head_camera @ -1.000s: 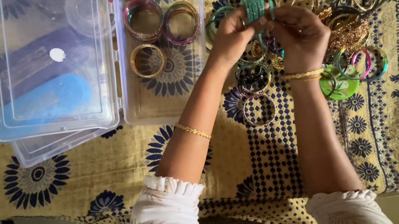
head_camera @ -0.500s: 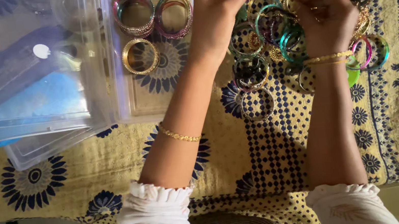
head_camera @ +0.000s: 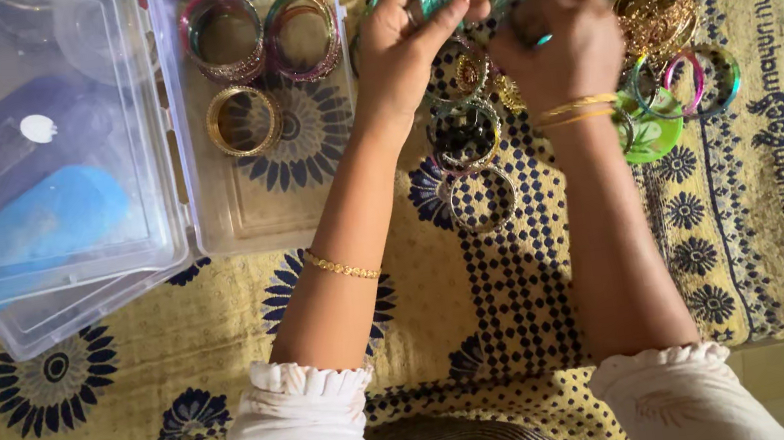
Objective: The person sorts a pile of colorful bangles on a patterned mat and places them one at a time into the compartments of an open plastic storage box, stacking some bangles on their wrist while handling them.
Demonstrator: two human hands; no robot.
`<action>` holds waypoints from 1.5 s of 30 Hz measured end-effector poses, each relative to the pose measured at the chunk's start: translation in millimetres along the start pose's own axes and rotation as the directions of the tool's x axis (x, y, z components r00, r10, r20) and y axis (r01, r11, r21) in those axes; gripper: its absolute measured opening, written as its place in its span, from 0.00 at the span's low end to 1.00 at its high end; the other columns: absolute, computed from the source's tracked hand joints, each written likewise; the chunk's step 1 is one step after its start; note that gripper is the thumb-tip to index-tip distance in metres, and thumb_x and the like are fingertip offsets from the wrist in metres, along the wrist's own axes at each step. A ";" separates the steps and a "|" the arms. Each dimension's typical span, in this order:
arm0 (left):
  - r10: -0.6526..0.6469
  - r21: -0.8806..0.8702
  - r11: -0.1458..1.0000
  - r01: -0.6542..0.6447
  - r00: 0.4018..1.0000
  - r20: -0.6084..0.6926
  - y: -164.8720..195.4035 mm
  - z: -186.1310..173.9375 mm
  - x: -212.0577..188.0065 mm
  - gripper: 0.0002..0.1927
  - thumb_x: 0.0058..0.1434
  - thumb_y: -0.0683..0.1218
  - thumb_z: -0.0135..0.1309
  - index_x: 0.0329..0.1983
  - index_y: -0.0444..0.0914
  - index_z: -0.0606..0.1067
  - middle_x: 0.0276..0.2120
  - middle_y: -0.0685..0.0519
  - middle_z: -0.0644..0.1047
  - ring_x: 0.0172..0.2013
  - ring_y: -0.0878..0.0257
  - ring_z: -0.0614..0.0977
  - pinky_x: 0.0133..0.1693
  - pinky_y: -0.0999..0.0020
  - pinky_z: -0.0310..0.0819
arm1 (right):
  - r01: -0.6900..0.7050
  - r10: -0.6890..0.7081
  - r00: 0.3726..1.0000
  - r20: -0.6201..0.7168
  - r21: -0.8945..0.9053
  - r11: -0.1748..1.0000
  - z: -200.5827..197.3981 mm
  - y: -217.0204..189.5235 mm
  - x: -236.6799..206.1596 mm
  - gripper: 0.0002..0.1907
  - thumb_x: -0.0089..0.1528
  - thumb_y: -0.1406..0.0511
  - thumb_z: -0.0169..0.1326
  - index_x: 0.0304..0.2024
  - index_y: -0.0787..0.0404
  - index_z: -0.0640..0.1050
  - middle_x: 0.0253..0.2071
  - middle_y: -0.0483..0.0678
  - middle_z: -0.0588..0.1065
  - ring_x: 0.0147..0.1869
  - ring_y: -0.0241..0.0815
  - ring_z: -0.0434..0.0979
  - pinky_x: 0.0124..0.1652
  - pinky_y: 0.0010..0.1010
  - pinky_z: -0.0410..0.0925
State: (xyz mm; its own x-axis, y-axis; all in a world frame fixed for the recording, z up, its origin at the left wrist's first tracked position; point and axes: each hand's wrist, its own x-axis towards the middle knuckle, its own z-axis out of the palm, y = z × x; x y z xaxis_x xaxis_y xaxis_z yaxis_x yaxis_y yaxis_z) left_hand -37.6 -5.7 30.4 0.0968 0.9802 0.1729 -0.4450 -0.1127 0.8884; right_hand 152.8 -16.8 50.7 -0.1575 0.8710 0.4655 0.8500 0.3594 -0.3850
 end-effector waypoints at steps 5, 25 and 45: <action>-0.009 -0.042 0.999 0.010 1.000 0.017 -4.3 -6.6 -3.2 0.07 0.71 0.41 0.56 0.51 0.37 0.77 0.47 0.47 0.85 0.47 0.59 0.87 0.60 0.62 0.78 | -0.093 0.097 0.972 -0.216 0.030 0.995 -23.8 40.6 4.0 0.06 0.56 0.73 0.61 0.34 0.61 0.86 0.31 0.48 0.78 0.32 0.39 0.79 0.30 0.31 0.71; 0.079 -0.037 0.996 -0.080 0.997 -0.013 -15.4 0.1 0.8 0.08 0.74 0.39 0.56 0.54 0.35 0.78 0.51 0.46 0.84 0.56 0.59 0.84 0.63 0.65 0.77 | 0.110 -0.053 0.988 -0.145 0.423 0.899 -1.4 -22.7 8.4 0.07 0.68 0.78 0.60 0.47 0.66 0.82 0.42 0.52 0.79 0.37 0.36 0.80 0.32 0.24 0.73; 0.229 -0.156 0.953 -0.261 0.954 -0.196 -8.6 -2.6 1.3 0.05 0.72 0.39 0.58 0.49 0.35 0.78 0.42 0.48 0.85 0.44 0.62 0.86 0.53 0.67 0.80 | 0.165 -0.169 0.986 -0.006 0.250 0.954 41.7 -13.2 -7.3 0.07 0.66 0.71 0.62 0.47 0.57 0.81 0.50 0.48 0.78 0.57 0.45 0.75 0.55 0.41 0.72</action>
State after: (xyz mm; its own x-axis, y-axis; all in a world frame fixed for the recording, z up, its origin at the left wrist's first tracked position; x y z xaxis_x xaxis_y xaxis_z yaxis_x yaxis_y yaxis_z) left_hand -36.0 -3.0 21.9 -0.1838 0.9407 0.2852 -0.5883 -0.3377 0.7347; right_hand 121.8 -13.9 19.1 -0.2955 0.7959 0.5284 0.6594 0.5702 -0.4900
